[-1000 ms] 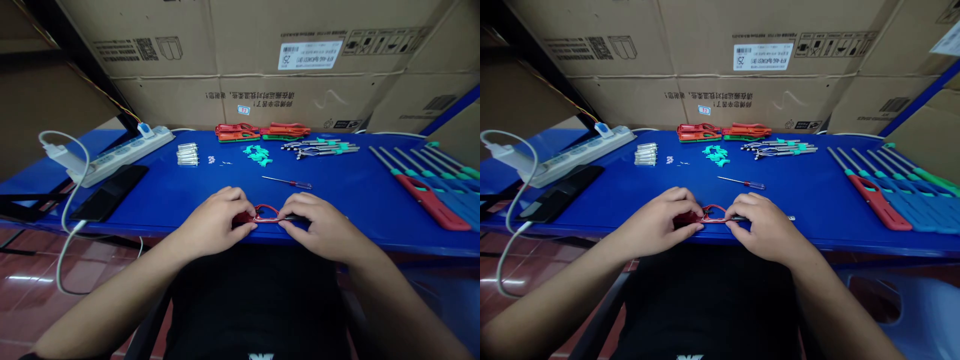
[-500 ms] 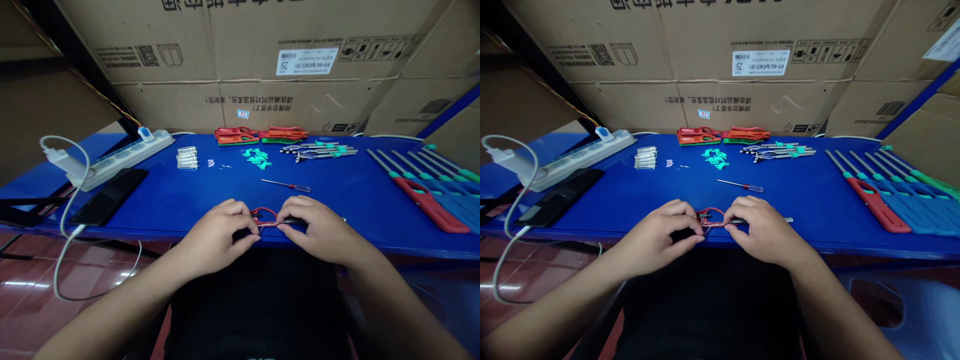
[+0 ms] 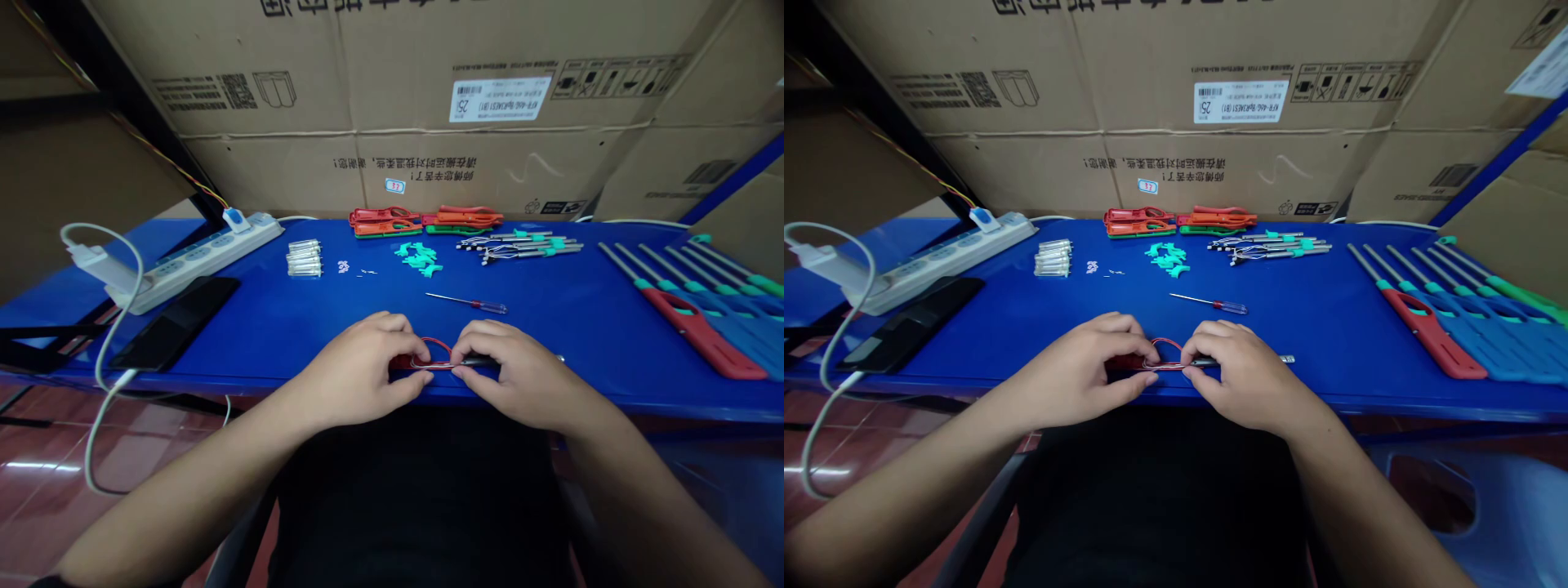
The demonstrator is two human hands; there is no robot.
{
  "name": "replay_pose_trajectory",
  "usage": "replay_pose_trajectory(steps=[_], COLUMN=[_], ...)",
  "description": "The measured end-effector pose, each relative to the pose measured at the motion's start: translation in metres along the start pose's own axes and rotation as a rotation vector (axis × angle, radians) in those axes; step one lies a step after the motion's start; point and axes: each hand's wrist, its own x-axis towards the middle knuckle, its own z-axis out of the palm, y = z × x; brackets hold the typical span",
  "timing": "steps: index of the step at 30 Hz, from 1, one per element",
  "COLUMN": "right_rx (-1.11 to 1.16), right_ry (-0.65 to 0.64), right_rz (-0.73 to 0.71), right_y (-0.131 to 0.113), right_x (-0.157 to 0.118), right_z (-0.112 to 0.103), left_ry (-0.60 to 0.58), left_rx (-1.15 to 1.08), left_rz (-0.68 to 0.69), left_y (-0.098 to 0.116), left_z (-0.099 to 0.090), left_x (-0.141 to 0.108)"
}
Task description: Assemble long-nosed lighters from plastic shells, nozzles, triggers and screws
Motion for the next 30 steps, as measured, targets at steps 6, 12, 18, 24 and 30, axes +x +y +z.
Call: replay_pose_trajectory(steps=[6, 12, 18, 24, 30], right_rx=[0.003, 0.005, -0.021, 0.008, 0.034], right_ry=[-0.007, -0.001, -0.042, -0.077, -0.047], right_rz=[0.001, 0.007, 0.056, 0.076, 0.088], right_y=[-0.002, -0.002, -0.007, -0.01, -0.007], right_x=[0.001, -0.001, 0.004, 0.008, 0.004], right_z=[-0.001, -0.001, -0.003, -0.005, -0.002], left_ry=[-0.039, -0.033, -0.017, -0.026, -0.028], left_rx=[0.073, 0.064, 0.045, 0.049, 0.01], left_rz=[-0.073, -0.078, -0.109, -0.096, -0.041], left_y=[0.006, 0.003, 0.004, 0.003, -0.001], left_z=[0.005, 0.008, 0.011, 0.01, 0.009], left_x=[0.007, 0.009, 0.009, 0.009, 0.01])
